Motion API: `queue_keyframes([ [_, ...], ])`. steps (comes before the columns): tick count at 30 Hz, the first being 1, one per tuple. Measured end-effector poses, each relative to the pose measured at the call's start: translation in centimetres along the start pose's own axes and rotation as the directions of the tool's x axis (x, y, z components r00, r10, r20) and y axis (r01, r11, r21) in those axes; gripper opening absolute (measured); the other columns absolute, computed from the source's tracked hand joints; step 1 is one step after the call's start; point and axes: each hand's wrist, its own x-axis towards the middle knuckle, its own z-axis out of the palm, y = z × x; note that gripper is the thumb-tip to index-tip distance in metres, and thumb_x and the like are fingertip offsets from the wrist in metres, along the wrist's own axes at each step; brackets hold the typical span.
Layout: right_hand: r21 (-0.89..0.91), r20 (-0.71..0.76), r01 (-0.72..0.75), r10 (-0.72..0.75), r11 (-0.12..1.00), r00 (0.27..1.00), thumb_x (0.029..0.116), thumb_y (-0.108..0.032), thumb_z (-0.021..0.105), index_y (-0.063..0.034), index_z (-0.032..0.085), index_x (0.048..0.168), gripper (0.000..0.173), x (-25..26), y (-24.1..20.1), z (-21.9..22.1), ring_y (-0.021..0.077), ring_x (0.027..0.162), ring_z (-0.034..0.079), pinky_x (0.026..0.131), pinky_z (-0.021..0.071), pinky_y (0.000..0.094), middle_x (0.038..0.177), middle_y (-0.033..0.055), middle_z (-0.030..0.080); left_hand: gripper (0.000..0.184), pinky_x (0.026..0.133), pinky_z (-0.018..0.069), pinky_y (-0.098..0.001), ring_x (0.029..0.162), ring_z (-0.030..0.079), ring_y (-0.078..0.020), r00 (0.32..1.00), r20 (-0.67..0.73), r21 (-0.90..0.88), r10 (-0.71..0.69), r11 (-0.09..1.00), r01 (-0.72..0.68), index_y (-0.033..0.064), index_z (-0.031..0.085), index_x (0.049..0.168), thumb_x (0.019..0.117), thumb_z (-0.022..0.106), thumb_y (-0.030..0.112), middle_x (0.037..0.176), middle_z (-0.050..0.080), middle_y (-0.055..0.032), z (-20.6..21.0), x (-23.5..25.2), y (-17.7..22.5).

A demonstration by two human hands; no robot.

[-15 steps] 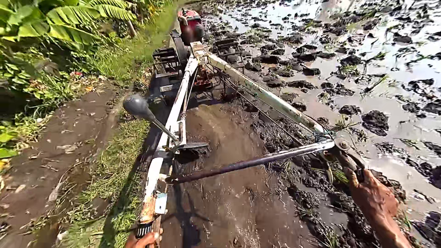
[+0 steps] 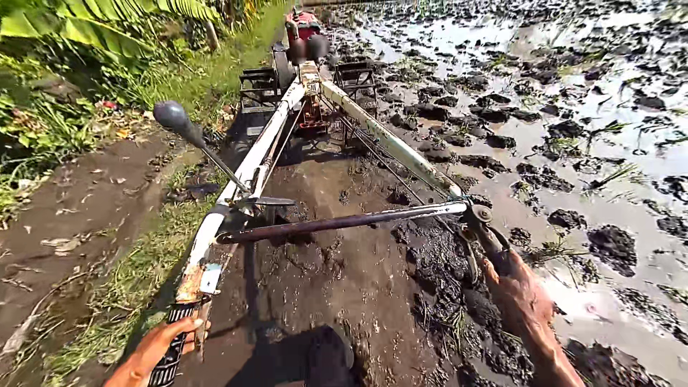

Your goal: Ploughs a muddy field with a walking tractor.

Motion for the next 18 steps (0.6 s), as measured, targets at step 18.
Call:
queue_keyframes([
  [18,0.181,0.215,0.213,-0.249,0.960,0.944,0.0974,-0.036,0.068,-0.0058,0.051,0.149,0.062,21.8,-21.9,9.1,0.0482,0.105,0.065,0.095,0.0440,0.0684,0.115,0.0312,0.068,0.017,0.061,0.0567,-0.0282,0.064,0.063,-0.0113,0.999,-0.019,0.110,0.035,0.993,-0.033,0.0014,0.056,0.116,0.1041,0.048,0.011,0.080,0.063,-0.0023,-3.4,29.9,20.8],
])
